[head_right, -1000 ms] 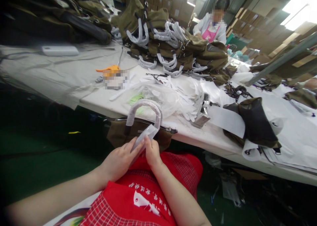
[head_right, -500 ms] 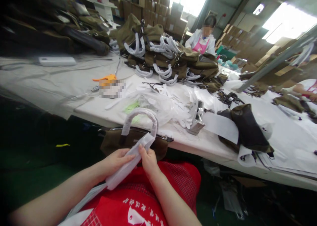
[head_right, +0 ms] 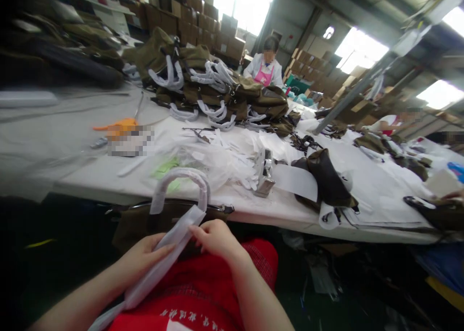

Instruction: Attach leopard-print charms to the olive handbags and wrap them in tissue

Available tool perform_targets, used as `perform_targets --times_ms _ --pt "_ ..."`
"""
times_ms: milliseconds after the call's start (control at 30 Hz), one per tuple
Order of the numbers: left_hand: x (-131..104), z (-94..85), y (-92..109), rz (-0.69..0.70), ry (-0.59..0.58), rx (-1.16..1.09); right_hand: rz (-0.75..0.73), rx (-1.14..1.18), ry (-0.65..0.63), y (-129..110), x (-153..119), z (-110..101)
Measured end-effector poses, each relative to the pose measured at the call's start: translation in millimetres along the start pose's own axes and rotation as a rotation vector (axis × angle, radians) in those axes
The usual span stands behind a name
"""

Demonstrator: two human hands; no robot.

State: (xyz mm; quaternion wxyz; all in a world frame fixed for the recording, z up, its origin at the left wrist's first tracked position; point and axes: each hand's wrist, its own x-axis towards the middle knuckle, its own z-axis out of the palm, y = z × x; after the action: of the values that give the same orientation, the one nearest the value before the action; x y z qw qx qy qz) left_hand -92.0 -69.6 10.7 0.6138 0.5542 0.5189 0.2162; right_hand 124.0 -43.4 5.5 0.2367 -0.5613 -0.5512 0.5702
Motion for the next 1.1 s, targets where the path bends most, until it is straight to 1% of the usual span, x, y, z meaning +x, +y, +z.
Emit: perform_targets --times_ms 33,67,133,167,200,233,267,300,367,433,533,700,767,867,967,1100 --pt "1 -1.1 -2 -0.006 0.004 0.015 -0.073 -0.073 0.102 -7 -2 -20" --pt "3 -2.2 -5 -0.008 0.004 0.023 -0.155 -0.134 0.26 -15 -4 -42" --pt "8 -4.0 -12 -0.01 -0.019 0.024 -0.29 -0.244 0.649 -28 -4 -92" --pt "12 -4.5 -15 -0.015 -0.037 0.019 -0.32 -0.295 0.832 -33 -3 -117" --pt "14 -4.6 -18 -0.025 -0.053 0.011 -0.304 -0.322 0.969 -36 -1 -141" --pt "17 -4.5 -19 -0.035 -0.066 0.0 -0.25 -0.31 1.042 -37 2 -162" --pt "18 -4.1 -21 -0.045 -0.077 -0.012 -0.186 -0.272 1.065 -36 6 -180" --pt "19 -3.5 -21 -0.053 -0.079 -0.024 -0.14 -0.242 1.055 -34 10 -194" --pt "19 -2.5 -22 -0.058 -0.064 -0.035 -0.079 -0.169 0.991 -25 19 -209" --pt "19 -1.7 -22 -0.057 -0.052 -0.035 -0.063 -0.097 0.944 -16 26 -213" --pt "19 -1.0 -21 -0.063 -0.055 -0.04 -0.086 0.019 0.929 -9 29 -210" --pt "19 0.7 -18 -0.061 -0.065 -0.074 -0.209 0.117 0.999 -3 15 -201" --pt "19 0.9 -16 -0.068 -0.076 -0.077 -0.226 0.131 1.026 3 8 -195" --pt "19 0.1 -13 -0.093 -0.053 -0.06 -0.179 0.165 1.004 13 5 -186" --pt "17 -0.7 -7 -0.084 -0.005 -0.029 -0.13 0.198 0.96 20 6 -184" --pt "12 1.8 3 -0.053 0.041 0.0 -0.06 0.184 0.974 24 2 -183"
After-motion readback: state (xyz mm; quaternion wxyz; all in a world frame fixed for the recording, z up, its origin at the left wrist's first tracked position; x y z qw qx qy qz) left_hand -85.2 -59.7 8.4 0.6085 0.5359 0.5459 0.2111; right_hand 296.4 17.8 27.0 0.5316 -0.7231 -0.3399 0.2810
